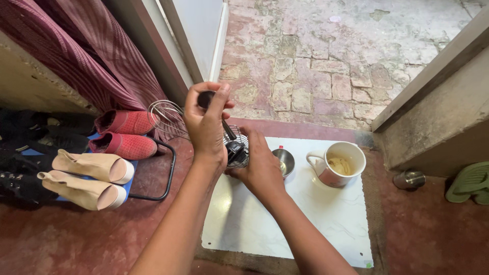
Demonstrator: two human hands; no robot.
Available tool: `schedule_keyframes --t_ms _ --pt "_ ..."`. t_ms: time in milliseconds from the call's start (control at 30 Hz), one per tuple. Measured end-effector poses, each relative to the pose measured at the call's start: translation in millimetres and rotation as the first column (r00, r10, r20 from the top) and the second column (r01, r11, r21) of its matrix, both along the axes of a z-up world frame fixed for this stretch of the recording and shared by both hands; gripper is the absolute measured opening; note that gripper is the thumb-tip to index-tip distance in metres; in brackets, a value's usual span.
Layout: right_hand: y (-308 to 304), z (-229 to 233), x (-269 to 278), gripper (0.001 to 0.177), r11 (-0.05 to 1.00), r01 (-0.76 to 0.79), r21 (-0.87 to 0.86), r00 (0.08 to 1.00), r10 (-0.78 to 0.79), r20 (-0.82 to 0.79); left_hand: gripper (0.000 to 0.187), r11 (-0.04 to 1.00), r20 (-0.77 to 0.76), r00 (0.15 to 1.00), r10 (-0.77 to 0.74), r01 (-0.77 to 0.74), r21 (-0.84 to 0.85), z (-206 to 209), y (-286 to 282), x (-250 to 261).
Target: The person wipes a mug, a metal cup, a utensil holder, a whisk, a grater, a fork, and spoons with a black cloth. They place the cleaned items on a small white table.
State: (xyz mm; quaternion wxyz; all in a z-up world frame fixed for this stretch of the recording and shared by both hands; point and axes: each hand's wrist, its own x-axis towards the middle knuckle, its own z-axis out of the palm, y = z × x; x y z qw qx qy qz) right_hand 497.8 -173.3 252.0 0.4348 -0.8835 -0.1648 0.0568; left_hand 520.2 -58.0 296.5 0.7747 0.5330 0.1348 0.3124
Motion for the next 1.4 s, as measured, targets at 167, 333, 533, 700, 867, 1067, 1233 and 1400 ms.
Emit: schedule_keyframes --t_ms 167,333,533,700,867,1067,1233,1400 --pt "-0.5 2.5 -1.4 0.098 1.000 0.002 0.008 1.000 -0.002 0.020 0.011 0.996 0.023 0.998 -0.050 0.048 0.081 -8.5 -0.1 2.4" --pt "1.4 -3.8 0.6 0.097 0.998 0.025 -0.057 0.999 -0.026 -0.027 0.009 0.991 0.101 0.993 -0.065 0.052 0.126 -8.0 -2.2 -6.8" --pt "0.2 -26.2 5.2 0.100 1.000 0.014 0.014 0.999 -0.015 0.041 0.009 0.967 0.138 0.984 -0.115 0.080 0.240 5.6 -11.4 -54.1" --pt "-4.1 -26.5 12.2 0.122 0.999 -0.002 -0.046 0.998 0.005 0.065 0.009 0.953 0.098 0.992 -0.079 0.047 0.299 11.4 -2.7 -113.1" --pt "-19.4 -11.6 -43.8 0.114 0.997 0.061 -0.053 0.877 -0.028 0.480 0.010 0.946 0.063 0.997 0.047 -0.065 0.318 -5.2 20.0 -187.0" --pt "10.5 -12.3 -198.2 0.038 0.997 0.043 -0.064 0.880 -0.008 0.475 0.009 0.945 -0.046 0.972 0.229 -0.211 0.249 -42.8 64.0 -280.5" --pt "60.7 -21.2 -284.8 0.022 0.994 -0.100 -0.035 0.926 0.106 0.362 0.010 0.932 -0.075 0.948 0.310 -0.287 0.219 -69.3 112.5 -374.8" --pt "91.8 -53.0 -355.2 0.013 0.998 -0.047 -0.042 0.973 0.055 0.225 0.012 0.910 -0.207 0.892 0.401 -0.362 0.203 -90.4 158.7 -478.5"
